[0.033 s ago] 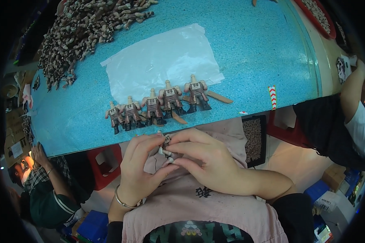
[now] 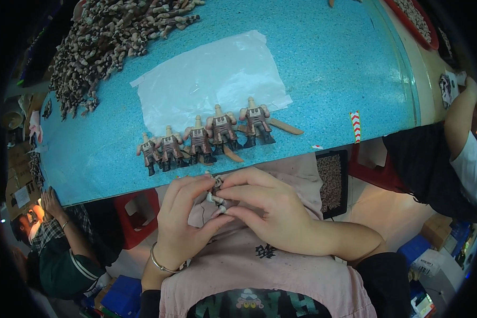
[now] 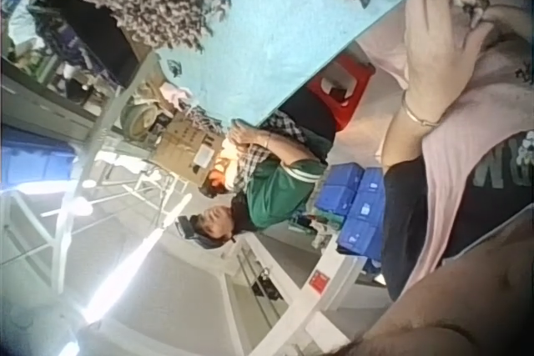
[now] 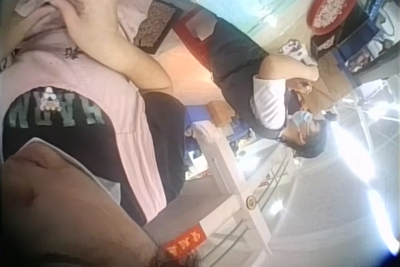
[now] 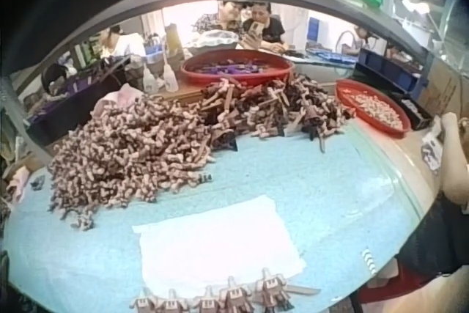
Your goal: The person assembles toy figures by connecting parts by hand, empties a bin of toy parts onto the table, and applies adhesive from a bottle to the figures while assembling additional components.
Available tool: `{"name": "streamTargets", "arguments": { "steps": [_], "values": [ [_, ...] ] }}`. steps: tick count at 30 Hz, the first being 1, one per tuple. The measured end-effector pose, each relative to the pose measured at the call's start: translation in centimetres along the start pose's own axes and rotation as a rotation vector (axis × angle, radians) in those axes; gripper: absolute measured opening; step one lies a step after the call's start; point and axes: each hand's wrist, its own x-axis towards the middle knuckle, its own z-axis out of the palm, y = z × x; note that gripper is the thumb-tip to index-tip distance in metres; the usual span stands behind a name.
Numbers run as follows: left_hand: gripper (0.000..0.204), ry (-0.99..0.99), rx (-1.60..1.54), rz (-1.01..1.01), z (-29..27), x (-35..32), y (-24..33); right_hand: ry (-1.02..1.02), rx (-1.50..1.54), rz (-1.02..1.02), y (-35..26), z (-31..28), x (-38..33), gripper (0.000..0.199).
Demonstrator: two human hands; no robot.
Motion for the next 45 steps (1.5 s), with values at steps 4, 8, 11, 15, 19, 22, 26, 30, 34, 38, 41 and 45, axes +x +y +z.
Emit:
{"name": "streamTargets", "arguments": {
  "steps": [4, 8, 11, 15, 19, 22, 26, 30, 34, 38, 41, 45],
  "values": [
    [0.051, -0.015, -0.043, -0.009, -0.3, 0.3, 0.1, 0.017, 0.051, 0.029, 0.4, 0.0, 0.0, 0.027],
    [0.039, -0.052, -0.088, 0.015, -0.8, 0.7, -0.9, 0.001, 0.056, 0.041, 0.6, -0.3, 0.0, 0.027],
    [0.034, -0.01, -0.08, 0.002, -0.5, 0.6, -1.2, -0.017, 0.075, 0.037, 0.9, -0.3, 0.2, 0.028],
    [0.032, 0.001, -0.111, 0.015, -0.1, 0.6, -1.5, -0.001, 0.099, 0.041, 1.1, 0.0, 0.0, 0.028],
    [0.031, 0.054, -0.074, 0.072, 0.5, 0.5, -1.7, 0.016, 0.1, 0.028, 1.2, 0.1, -0.1, 0.028],
    [0.028, 0.088, -0.07, 0.082, 0.9, 0.0, -2.1, 0.047, 0.091, 0.04, 1.3, 0.3, -0.2, 0.028],
    [0.025, 0.111, -0.075, 0.061, 0.6, -1.1, -2.6, 0.024, 0.072, -0.038, 0.9, 0.3, -0.4, 0.033],
    [0.027, 0.34, -0.567, -0.106, 1.8, -4.0, -1.9, 0.234, 0.276, -0.139, 1.1, 1.1, -2.7, 0.043],
    [0.025, 0.306, -0.573, -0.084, 3.0, -6.1, -1.4, -0.037, 0.751, 0.347, 0.6, 0.8, -4.3, 0.018],
    [0.024, 0.171, -0.47, -0.044, 3.0, -7.3, -1.0, -0.291, 0.856, 0.438, 0.9, 0.7, -5.7, 0.015],
    [0.026, -0.044, -0.416, 0.006, 1.9, -7.3, -1.2, -0.319, 0.671, 0.264, 1.8, 0.7, -6.3, 0.021],
    [0.028, -0.078, -0.793, -0.276, 2.3, -6.1, -0.3, -0.463, 0.425, 0.079, 1.7, 0.3, -6.0, 0.022]
  ]
}}
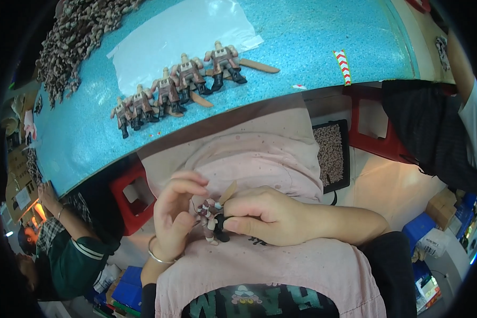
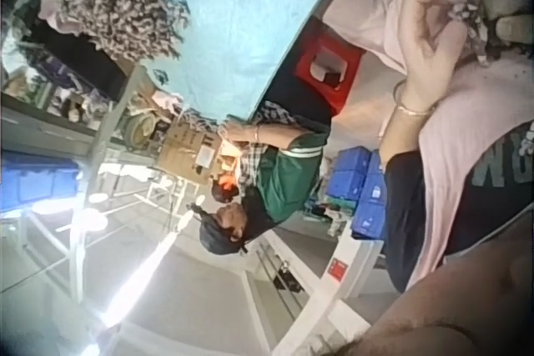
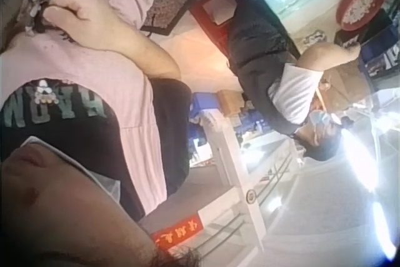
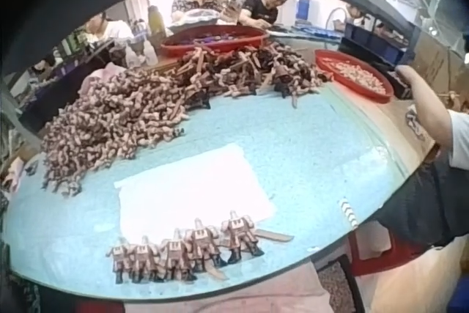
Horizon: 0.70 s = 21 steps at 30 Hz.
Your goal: The person assembles toy figures by connecting parts by hand, empties a bin of toy parts onto the table, and applies adhesive from a bottle to the figures while assembling additional components.
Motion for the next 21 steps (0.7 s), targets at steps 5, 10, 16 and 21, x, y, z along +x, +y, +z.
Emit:
{"name": "streamTargets", "arguments": {
  "steps": [5, 10, 16, 21],
  "values": [
    [0.018, -0.284, -0.307, -0.178, -0.1, 0.7, 0.5, 0.037, -0.018, -0.082, 0.7, 0.2, 0.0, 0.021],
    [0.022, -0.274, -0.254, -0.196, -0.1, 0.5, 0.5, 0.058, -0.096, -0.051, 0.7, 0.1, 0.2, 0.022],
    [0.057, 0.041, -0.126, 0.196, 1.6, 1.0, -0.3, 0.345, -0.259, -0.256, -0.8, 0.5, 1.6, 0.014],
    [0.063, 0.062, -0.018, 0.29, 1.1, 1.4, 0.0, 0.338, -0.252, -0.224, -0.7, 0.1, 1.7, 0.041]
  ]
}}
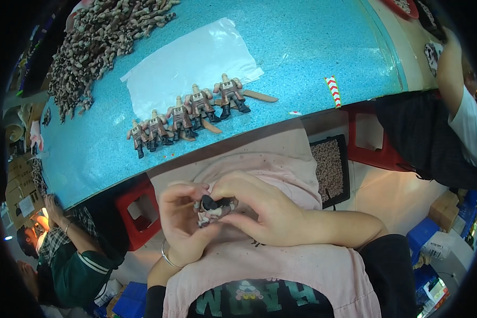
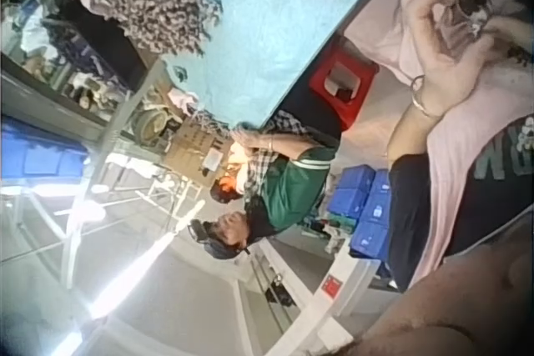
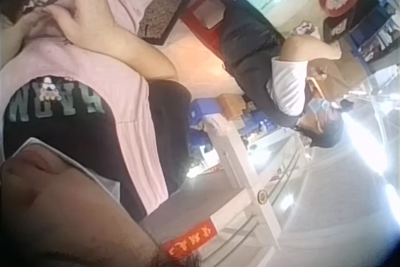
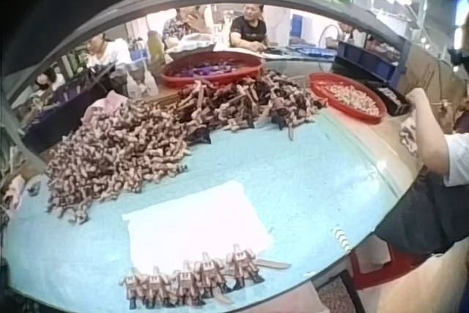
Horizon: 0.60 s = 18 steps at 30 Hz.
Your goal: The person assembles toy figures by connecting parts by hand, empties a bin of toy parts onto the table, and applies adhesive from a bottle to the figures while assembling additional components.
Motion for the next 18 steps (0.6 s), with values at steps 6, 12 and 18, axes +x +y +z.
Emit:
{"name": "streamTargets", "arguments": {
  "steps": [6, 12, 18],
  "values": [
    [0.059, -0.216, -0.013, -0.074, -1.3, 0.9, 0.3, 0.017, -0.058, -0.11, -0.2, 0.2, 0.0, 0.051],
    [0.047, -0.225, -0.003, -0.048, -1.2, 0.9, 0.0, -0.013, -0.096, -0.114, -1.2, -0.1, 1.1, 0.05],
    [0.044, -0.181, 0.062, 0.033, -1.0, 0.9, -0.6, 0.009, -0.135, -0.109, -1.0, 0.3, 0.7, 0.045]
  ]
}}
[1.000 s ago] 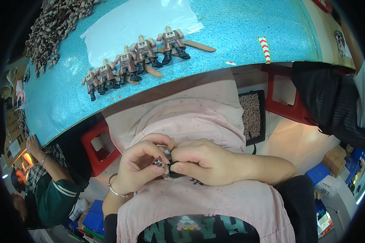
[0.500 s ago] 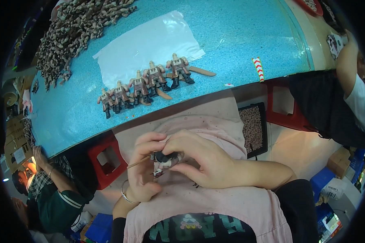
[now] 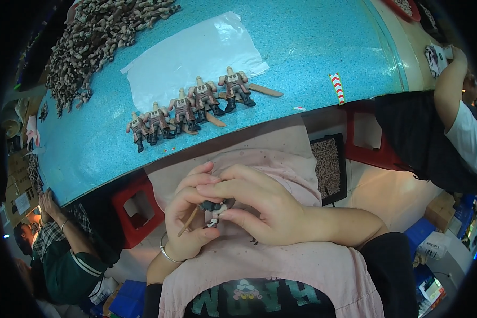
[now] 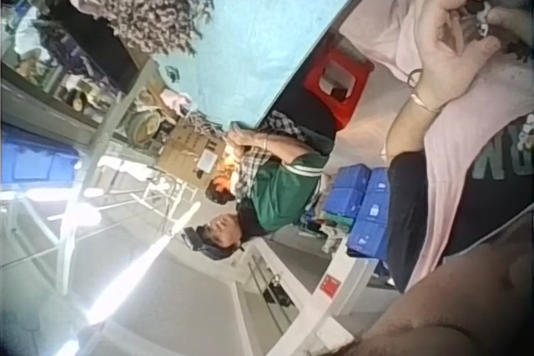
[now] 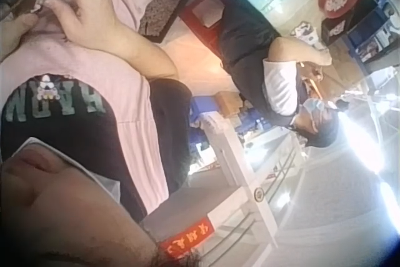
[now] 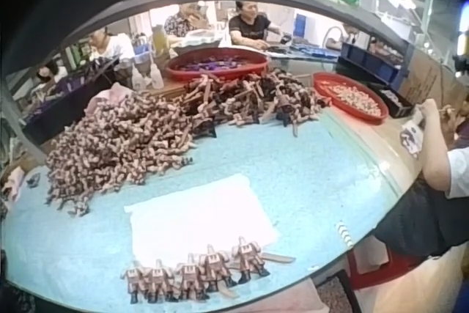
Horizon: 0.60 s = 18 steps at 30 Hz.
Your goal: The person assembles toy figures by connecting parts by hand, empties a bin of toy parts onto the table, and applies adhesive from a bottle to the figures while assembling additional components.
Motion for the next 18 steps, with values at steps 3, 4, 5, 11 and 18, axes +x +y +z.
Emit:
{"name": "streamTargets", "arguments": {
  "steps": [3, 4, 5, 11, 18],
  "values": [
    [0.042, 0.016, 0.014, 0.02, 0.31, 0.16, -0.01, 0.016, -0.004, 0.002, 0.22, -0.13, -0.03, 0.041],
    [0.042, 0.03, 0.007, 0.019, 0.46, 0.21, -0.01, 0.024, -0.019, -0.002, 0.27, -0.19, -0.06, 0.037],
    [0.041, 0.044, -0.001, 0.018, 0.59, 0.28, 0.01, 0.026, -0.021, -0.005, 0.28, -0.25, -0.07, 0.037],
    [0.039, 0.055, 0.029, 0.06, 0.94, 0.82, 0.41, 0.068, -0.029, -0.037, 0.19, -0.41, -0.07, 0.034],
    [0.034, 0.017, 0.107, 0.058, 0.35, 1.04, 0.13, 0.082, -0.046, -0.022, 0.55, -0.48, -0.03, 0.035]
  ]
}}
